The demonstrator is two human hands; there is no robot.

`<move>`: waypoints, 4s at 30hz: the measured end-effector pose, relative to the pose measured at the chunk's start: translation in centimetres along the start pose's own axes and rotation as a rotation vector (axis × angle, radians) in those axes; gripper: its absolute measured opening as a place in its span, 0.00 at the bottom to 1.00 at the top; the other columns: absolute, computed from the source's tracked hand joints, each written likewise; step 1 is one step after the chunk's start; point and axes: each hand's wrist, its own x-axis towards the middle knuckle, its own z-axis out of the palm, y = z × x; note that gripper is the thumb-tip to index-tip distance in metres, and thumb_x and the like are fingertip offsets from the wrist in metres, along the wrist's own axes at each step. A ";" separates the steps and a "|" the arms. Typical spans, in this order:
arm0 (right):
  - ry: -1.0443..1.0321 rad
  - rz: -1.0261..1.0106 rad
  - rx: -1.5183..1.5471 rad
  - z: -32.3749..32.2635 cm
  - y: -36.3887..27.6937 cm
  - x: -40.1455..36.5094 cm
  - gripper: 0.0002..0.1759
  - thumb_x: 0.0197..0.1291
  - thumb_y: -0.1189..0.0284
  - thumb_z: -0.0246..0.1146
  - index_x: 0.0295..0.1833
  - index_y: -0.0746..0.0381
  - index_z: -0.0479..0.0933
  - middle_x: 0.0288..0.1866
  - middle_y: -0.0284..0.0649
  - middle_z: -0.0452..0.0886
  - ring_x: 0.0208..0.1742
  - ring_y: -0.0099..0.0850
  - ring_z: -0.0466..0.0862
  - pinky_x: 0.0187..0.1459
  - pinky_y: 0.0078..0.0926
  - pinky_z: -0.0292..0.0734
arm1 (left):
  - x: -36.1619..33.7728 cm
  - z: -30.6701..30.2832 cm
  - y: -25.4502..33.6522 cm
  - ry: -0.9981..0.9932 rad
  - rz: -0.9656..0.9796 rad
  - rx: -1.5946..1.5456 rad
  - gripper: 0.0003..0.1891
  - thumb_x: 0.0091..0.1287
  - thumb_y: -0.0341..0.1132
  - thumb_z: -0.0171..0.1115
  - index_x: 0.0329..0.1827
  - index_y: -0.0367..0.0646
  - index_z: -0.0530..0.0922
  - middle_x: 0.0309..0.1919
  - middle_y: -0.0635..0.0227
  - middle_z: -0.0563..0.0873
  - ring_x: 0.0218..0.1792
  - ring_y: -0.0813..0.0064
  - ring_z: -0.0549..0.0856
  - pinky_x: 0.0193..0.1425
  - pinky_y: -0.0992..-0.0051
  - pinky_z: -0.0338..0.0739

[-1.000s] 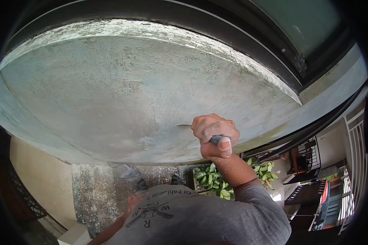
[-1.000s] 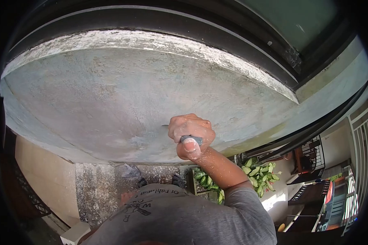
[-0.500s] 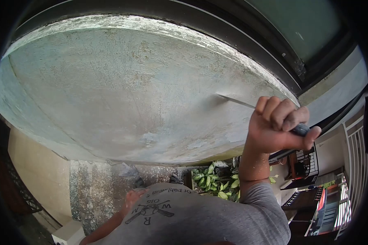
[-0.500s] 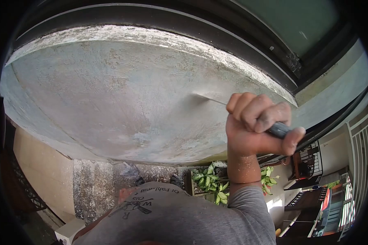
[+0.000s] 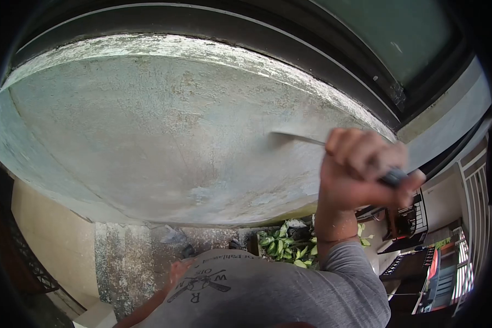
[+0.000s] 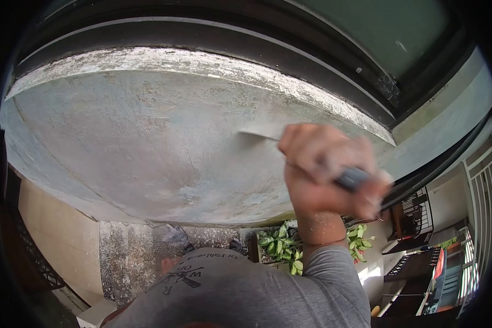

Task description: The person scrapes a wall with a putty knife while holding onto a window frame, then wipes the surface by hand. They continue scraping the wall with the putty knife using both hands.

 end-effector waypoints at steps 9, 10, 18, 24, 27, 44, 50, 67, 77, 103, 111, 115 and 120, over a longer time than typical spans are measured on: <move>0.099 0.427 0.038 1.8 3.0 -2.2 0.36 0.76 0.33 0.42 0.24 0.49 0.62 0.18 0.23 0.61 0.18 0.20 0.55 0.24 0.26 0.55 | -1.8 0.0 0.4 0.012 0.023 -0.003 0.43 0.76 0.62 0.50 0.80 0.31 0.63 0.80 0.47 0.65 0.78 0.53 0.68 0.81 0.54 0.64; 0.112 0.490 -0.061 2.1 2.8 -2.2 0.36 0.76 0.33 0.43 0.25 0.50 0.62 0.18 0.23 0.61 0.18 0.20 0.56 0.26 0.26 0.57 | -1.6 0.2 0.6 0.005 0.027 -0.014 0.43 0.76 0.61 0.50 0.80 0.31 0.64 0.80 0.47 0.65 0.78 0.54 0.68 0.81 0.55 0.64; -0.007 -0.089 0.068 0.9 -0.3 -3.3 0.31 0.77 0.40 0.50 0.38 0.57 0.77 0.27 0.37 0.78 0.24 0.32 0.74 0.31 0.38 0.77 | -1.7 5.9 3.6 0.034 -0.004 -0.138 0.41 0.77 0.61 0.50 0.81 0.36 0.64 0.81 0.48 0.65 0.78 0.55 0.68 0.81 0.56 0.64; -0.126 -0.091 -0.004 0.0 -0.4 -4.4 0.26 0.79 0.45 0.50 0.48 0.57 0.79 0.35 0.42 0.81 0.40 0.35 0.84 0.47 0.35 0.84 | -1.3 10.1 8.1 0.132 -0.102 0.833 0.37 0.79 0.58 0.47 0.81 0.37 0.65 0.79 0.46 0.67 0.78 0.53 0.68 0.82 0.55 0.62; -0.080 0.002 -0.018 0.8 0.4 -5.0 0.28 0.78 0.43 0.50 0.38 0.56 0.74 0.28 0.34 0.80 0.24 0.28 0.77 0.29 0.25 0.75 | -1.8 7.6 7.9 0.037 -0.070 1.079 0.37 0.80 0.58 0.47 0.80 0.37 0.66 0.79 0.45 0.67 0.78 0.53 0.68 0.82 0.54 0.62; -0.270 1.038 -0.116 4.2 5.5 -22.5 0.25 0.70 0.53 0.70 0.34 0.66 0.81 0.21 0.38 0.76 0.24 0.32 0.76 0.31 0.31 0.74 | -4.0 1.9 7.8 -0.030 0.146 0.789 0.46 0.70 0.67 0.60 0.78 0.37 0.69 0.81 0.46 0.64 0.76 0.46 0.70 0.77 0.48 0.64; -0.574 1.223 -0.379 4.8 3.7 -29.2 0.23 0.75 0.52 0.62 0.46 0.64 0.84 0.30 0.51 0.85 0.32 0.48 0.86 0.41 0.44 0.80 | 0.3 15.9 21.0 0.143 0.520 1.673 0.44 0.64 0.63 0.70 0.74 0.39 0.72 0.78 0.43 0.67 0.72 0.45 0.73 0.72 0.49 0.67; -0.767 1.115 -0.646 2.2 -3.7 -35.2 0.28 0.78 0.46 0.54 0.56 0.59 0.84 0.55 0.47 0.87 0.52 0.50 0.87 0.55 0.48 0.82 | 22.7 41.9 32.6 0.483 1.743 1.954 0.56 0.67 0.62 0.65 0.86 0.37 0.47 0.85 0.39 0.48 0.86 0.43 0.46 0.86 0.44 0.37; -0.823 0.968 -0.548 -1.0 -12.0 -38.8 0.26 0.76 0.46 0.56 0.53 0.58 0.84 0.52 0.44 0.87 0.55 0.46 0.86 0.57 0.44 0.82 | 32.5 34.7 13.1 -0.724 1.105 2.823 0.41 0.77 0.52 0.49 0.88 0.45 0.49 0.88 0.62 0.50 0.88 0.66 0.46 0.90 0.53 0.31; 1.135 1.373 0.013 -14.0 -27.7 -60.9 0.23 0.77 0.60 0.62 0.71 0.59 0.74 0.37 0.32 0.82 0.31 0.20 0.80 0.28 0.17 0.74 | -13.2 6.2 -20.8 0.844 -0.241 1.615 0.35 0.77 0.63 0.51 0.55 0.36 0.86 0.52 0.42 0.89 0.58 0.42 0.86 0.64 0.51 0.78; 0.631 1.192 0.321 -3.7 -24.5 -50.5 0.27 0.79 0.64 0.59 0.77 0.63 0.67 0.49 0.42 0.86 0.36 0.24 0.83 0.32 0.20 0.79 | 3.9 24.1 -17.8 0.343 0.039 0.943 0.32 0.83 0.59 0.43 0.66 0.38 0.81 0.57 0.60 0.89 0.55 0.64 0.88 0.63 0.65 0.78; 0.428 1.333 0.466 -0.6 -27.7 -54.4 0.28 0.81 0.63 0.57 0.78 0.63 0.65 0.54 0.44 0.86 0.42 0.27 0.85 0.37 0.22 0.83 | 5.5 26.5 -18.0 0.271 0.268 0.830 0.30 0.84 0.53 0.41 0.66 0.36 0.80 0.58 0.57 0.89 0.55 0.63 0.88 0.65 0.66 0.78; 0.162 1.410 0.607 0.2 -28.9 -59.5 0.23 0.80 0.61 0.57 0.71 0.62 0.65 0.54 0.47 0.86 0.44 0.29 0.86 0.39 0.24 0.84 | 3.5 28.0 -19.6 0.245 0.179 0.826 0.24 0.85 0.43 0.40 0.64 0.34 0.80 0.53 0.52 0.90 0.52 0.64 0.90 0.62 0.67 0.83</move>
